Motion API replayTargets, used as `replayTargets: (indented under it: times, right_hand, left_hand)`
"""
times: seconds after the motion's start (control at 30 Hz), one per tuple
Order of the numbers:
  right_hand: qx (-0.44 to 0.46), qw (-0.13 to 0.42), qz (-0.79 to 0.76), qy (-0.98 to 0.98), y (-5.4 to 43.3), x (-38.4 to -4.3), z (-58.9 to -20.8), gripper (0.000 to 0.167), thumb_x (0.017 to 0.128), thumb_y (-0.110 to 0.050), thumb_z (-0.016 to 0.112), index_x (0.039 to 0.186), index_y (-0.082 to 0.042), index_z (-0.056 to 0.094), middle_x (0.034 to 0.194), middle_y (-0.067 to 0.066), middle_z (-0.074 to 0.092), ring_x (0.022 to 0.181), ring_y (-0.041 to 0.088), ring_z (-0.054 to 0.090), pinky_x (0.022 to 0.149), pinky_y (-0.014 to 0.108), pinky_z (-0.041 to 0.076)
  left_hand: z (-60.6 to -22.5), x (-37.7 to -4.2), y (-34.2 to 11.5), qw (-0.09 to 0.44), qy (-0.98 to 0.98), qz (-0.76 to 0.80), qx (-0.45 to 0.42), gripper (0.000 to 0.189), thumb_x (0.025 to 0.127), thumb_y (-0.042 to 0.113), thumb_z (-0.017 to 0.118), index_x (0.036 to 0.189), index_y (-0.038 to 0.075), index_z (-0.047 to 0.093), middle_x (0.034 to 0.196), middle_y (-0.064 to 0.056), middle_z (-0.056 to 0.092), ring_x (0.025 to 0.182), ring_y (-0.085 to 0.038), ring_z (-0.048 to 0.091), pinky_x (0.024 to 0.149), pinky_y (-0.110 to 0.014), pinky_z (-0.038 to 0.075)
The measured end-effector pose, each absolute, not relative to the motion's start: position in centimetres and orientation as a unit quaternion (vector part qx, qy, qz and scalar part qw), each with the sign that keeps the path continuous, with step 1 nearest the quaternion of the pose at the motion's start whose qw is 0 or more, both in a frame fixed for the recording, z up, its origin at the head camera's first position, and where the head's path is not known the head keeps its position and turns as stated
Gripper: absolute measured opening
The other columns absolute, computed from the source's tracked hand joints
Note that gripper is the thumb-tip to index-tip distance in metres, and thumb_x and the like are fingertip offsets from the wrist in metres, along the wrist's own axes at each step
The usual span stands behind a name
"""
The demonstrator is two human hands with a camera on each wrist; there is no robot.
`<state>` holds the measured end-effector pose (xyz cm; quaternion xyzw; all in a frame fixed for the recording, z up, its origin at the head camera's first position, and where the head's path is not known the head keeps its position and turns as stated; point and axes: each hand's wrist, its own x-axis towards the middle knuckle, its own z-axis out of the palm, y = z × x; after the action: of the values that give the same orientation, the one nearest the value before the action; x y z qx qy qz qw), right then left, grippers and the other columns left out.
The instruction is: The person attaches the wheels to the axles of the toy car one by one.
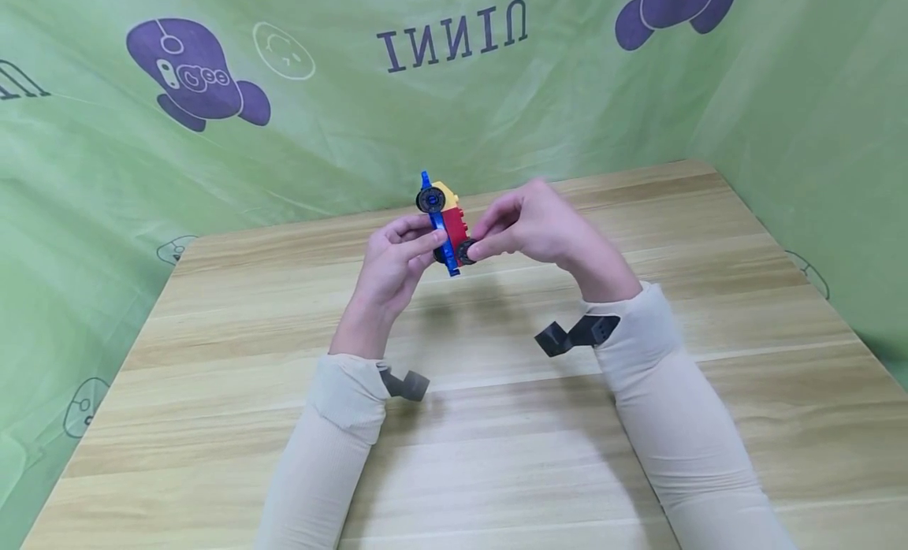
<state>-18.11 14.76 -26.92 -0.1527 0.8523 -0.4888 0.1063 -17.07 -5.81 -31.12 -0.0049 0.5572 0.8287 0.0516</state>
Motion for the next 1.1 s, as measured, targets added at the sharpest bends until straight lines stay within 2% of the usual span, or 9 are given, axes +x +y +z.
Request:
replayTargets:
  times: [0.3,0.47,0.77,0.93,1.1]
  right_hand:
    - [-0.169,0.095,-0.494,0.848,13.7,-18.1,-27.4,0.020,0.078,-0.008,0.087,0.092,0.001,0.077,0.083,0.006,0.077,0.075,0.014,0.072,0.070,0.023,0.058]
    - [-0.167,0.089,-0.490,0.851,13.4,-18.2,-27.6,0.019,0.078,-0.010,0.087,0.092,0.000,0.078,0.082,0.006,0.077,0.074,0.014,0.072,0.067,0.025,0.055]
    - [-0.158,0.083,-0.472,0.864,12.9,-17.8,-27.6,0.018,0.081,-0.018,0.086,0.090,-0.004,0.078,0.081,0.004,0.077,0.075,0.018,0.069,0.066,0.031,0.051]
    - [-0.166,0.077,-0.466,0.866,12.5,-17.6,-27.6,0.018,0.079,-0.018,0.087,0.087,-0.005,0.078,0.081,0.005,0.077,0.077,0.018,0.071,0.068,0.029,0.052]
    - [-0.178,0.063,-0.459,0.868,12.2,-17.4,-27.7,0.019,0.078,-0.019,0.088,0.084,-0.005,0.077,0.080,0.006,0.076,0.075,0.014,0.070,0.067,0.026,0.052]
  left_hand:
    - [-31.3,-17.1,-5.6,0.044,0.558,0.829,-0.011,0.021,0.087,-0.011,0.069,0.101,0.002,0.061,0.100,-0.008,0.068,0.093,-0.017,0.068,0.085,-0.024,0.057]
    - [-31.3,-17.2,-5.6,0.041,0.553,0.832,-0.017,0.020,0.087,-0.010,0.069,0.099,0.003,0.060,0.099,-0.008,0.067,0.091,-0.017,0.068,0.083,-0.024,0.058]
    - [-31.3,-17.2,-5.6,0.041,0.555,0.831,-0.029,0.015,0.090,-0.004,0.069,0.101,0.001,0.061,0.118,-0.023,0.067,0.096,-0.019,0.069,0.092,-0.033,0.057]
    - [-31.4,-17.3,-5.5,0.041,0.553,0.831,-0.035,0.011,0.092,0.001,0.070,0.097,0.003,0.060,0.112,-0.018,0.068,0.096,-0.019,0.069,0.095,-0.036,0.057]
    - [-31.4,-17.4,-5.5,0.037,0.550,0.834,-0.039,0.011,0.092,0.001,0.070,0.097,0.001,0.060,0.106,-0.014,0.067,0.096,-0.020,0.068,0.090,-0.033,0.058]
